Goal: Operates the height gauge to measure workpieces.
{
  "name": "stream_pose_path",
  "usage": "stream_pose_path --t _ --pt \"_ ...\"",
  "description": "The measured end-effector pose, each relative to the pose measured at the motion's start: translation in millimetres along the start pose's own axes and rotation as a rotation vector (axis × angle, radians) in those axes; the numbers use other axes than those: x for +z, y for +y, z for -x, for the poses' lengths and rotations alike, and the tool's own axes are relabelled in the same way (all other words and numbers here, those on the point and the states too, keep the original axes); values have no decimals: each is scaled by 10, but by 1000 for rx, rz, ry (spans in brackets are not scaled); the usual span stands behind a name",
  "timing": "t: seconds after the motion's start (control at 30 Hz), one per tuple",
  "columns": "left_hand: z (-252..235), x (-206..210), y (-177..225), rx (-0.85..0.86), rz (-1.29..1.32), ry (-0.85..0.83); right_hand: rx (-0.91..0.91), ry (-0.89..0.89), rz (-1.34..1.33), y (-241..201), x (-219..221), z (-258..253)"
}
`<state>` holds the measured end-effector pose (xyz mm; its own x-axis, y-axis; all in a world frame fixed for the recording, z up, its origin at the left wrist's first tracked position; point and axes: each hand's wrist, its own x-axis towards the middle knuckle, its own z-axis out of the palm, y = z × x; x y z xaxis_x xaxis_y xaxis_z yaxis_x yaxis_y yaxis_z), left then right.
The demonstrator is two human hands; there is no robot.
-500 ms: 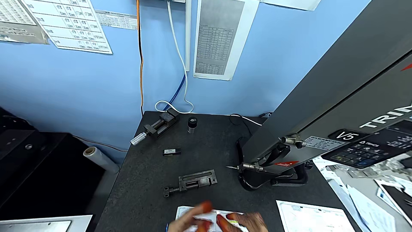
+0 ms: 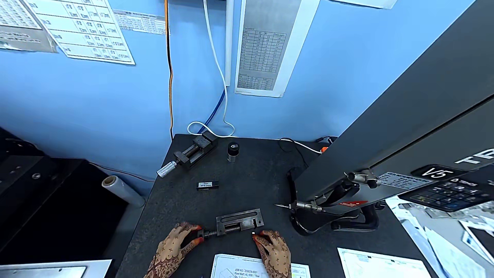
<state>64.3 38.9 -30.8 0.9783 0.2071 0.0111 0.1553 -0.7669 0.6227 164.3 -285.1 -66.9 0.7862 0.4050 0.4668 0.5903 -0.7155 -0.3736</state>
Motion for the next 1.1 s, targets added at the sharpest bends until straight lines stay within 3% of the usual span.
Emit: stream_pose_path --t 0.13,0.3,0.57,0.77,0.9,1.03,1.1 --pt "-23 -21 58 -84 -28 -106 23 7 15 7 34 -6" --pt "29 41 -41 -47 37 -32 19 14 12 11 38 -15" --pt "15 31 -10 -85 57 -49 16 26 0 12 47 -57" --pt "79 84 36 139 -57 85 35 24 -2 5 60 -66" --pt "89 71 112 121 -104 73 50 29 7 -23 57 -80" --pt "77 202 -13 315 -279 267 56 27 20 -40 52 -84" --pt "67 209 -28 344 -296 264 54 33 18 -38 56 -87"
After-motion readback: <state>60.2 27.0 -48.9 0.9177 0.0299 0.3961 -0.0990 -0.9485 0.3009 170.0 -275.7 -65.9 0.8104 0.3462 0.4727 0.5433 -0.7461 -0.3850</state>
